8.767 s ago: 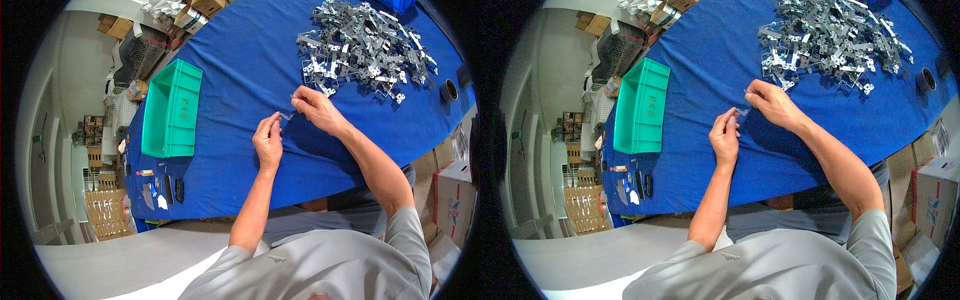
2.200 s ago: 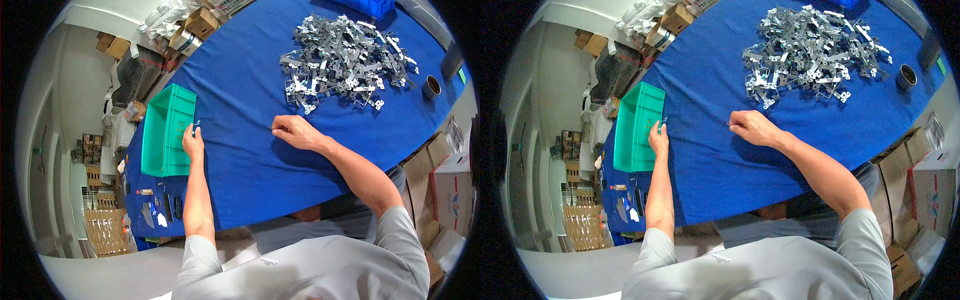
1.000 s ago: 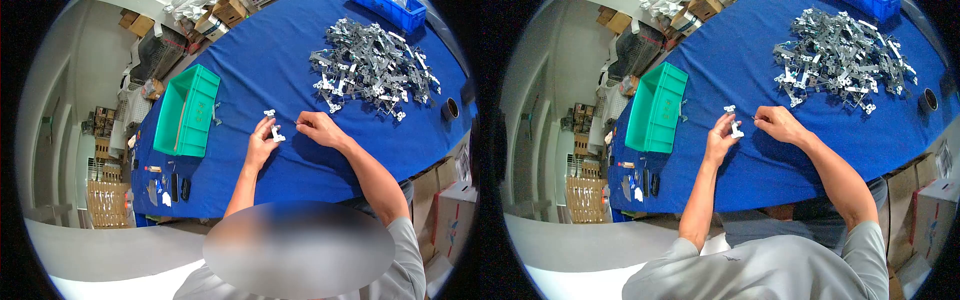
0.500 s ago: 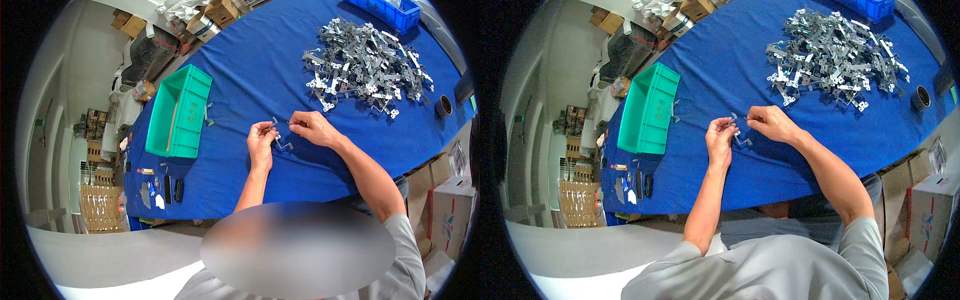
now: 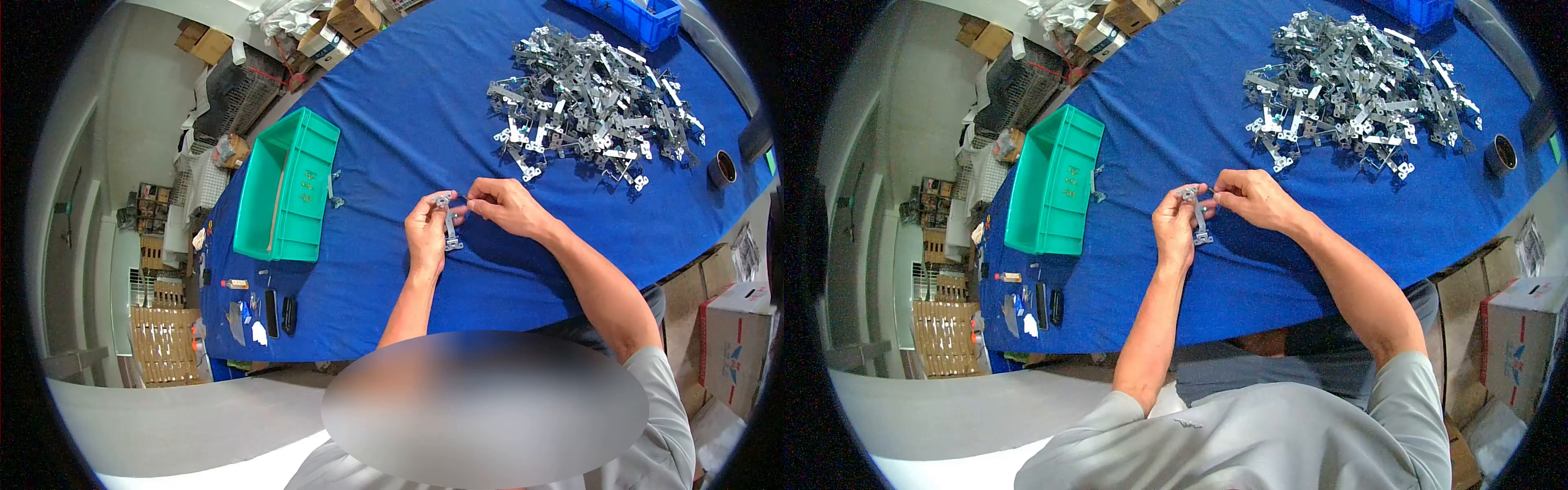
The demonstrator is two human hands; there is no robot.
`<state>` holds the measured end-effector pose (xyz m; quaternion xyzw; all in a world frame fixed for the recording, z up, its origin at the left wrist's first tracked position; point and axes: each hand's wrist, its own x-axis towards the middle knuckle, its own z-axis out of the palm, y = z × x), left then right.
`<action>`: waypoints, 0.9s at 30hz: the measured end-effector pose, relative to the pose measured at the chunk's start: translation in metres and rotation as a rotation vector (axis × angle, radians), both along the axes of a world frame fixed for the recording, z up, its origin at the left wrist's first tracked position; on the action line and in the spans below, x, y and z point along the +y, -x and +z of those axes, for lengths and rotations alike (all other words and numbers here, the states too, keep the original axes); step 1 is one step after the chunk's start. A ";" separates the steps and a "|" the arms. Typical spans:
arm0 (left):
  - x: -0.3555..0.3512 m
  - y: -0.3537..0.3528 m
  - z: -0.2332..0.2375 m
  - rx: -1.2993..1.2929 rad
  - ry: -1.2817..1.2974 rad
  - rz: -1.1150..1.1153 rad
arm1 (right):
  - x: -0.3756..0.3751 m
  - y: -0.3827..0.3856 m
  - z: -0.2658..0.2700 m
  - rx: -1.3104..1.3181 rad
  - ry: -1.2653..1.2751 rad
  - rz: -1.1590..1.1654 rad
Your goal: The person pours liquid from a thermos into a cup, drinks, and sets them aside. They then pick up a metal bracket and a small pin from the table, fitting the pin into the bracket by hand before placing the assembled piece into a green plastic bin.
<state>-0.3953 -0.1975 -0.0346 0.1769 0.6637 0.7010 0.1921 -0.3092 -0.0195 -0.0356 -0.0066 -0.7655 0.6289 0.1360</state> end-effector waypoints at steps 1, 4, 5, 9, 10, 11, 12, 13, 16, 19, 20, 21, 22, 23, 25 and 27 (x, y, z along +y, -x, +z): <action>0.000 -0.002 0.005 -0.046 -0.021 -0.033 | 0.000 0.000 0.000 -0.010 0.026 -0.010; -0.004 0.002 0.007 0.038 0.142 -0.056 | 0.000 0.000 0.000 -0.005 0.026 -0.015; -0.004 0.002 0.007 0.039 0.141 -0.061 | 0.001 0.000 0.001 -0.010 0.009 -0.018; -0.004 0.000 0.002 0.039 0.132 -0.021 | 0.000 -0.002 0.005 -0.015 -0.013 -0.021; -0.003 0.000 -0.002 0.039 0.128 0.003 | 0.000 -0.002 0.005 -0.013 -0.007 -0.021; -0.002 -0.001 -0.007 0.058 0.117 0.008 | 0.000 -0.002 0.005 -0.014 -0.025 -0.025; -0.001 -0.003 -0.009 0.076 0.107 0.015 | 0.000 -0.002 0.004 -0.015 -0.042 -0.029; -0.001 -0.004 -0.011 0.094 0.097 0.022 | -0.001 -0.001 0.003 -0.017 -0.059 -0.031; -0.002 -0.005 -0.013 0.119 0.091 0.037 | 0.000 -0.003 0.008 -0.019 -0.096 -0.037; -0.004 -0.006 -0.008 0.125 0.086 0.053 | 0.001 -0.003 0.007 -0.034 -0.138 -0.045; -0.006 -0.005 -0.008 0.171 0.091 0.057 | 0.001 -0.003 0.007 -0.030 -0.140 -0.046; -0.007 -0.004 -0.009 0.217 0.095 0.061 | 0.001 -0.003 0.007 -0.027 -0.142 -0.048; -0.007 -0.003 -0.010 0.261 0.100 0.065 | 0.001 -0.003 0.007 -0.024 -0.144 -0.048; -0.007 -0.004 -0.011 0.298 0.099 0.068 | 0.001 -0.003 0.005 -0.014 -0.139 -0.057; -0.006 -0.006 -0.010 0.372 0.097 0.077 | -0.001 -0.001 0.000 0.008 -0.131 -0.071; -0.005 -0.010 -0.004 0.400 0.156 0.081 | -0.003 -0.001 -0.002 -0.004 -0.099 -0.068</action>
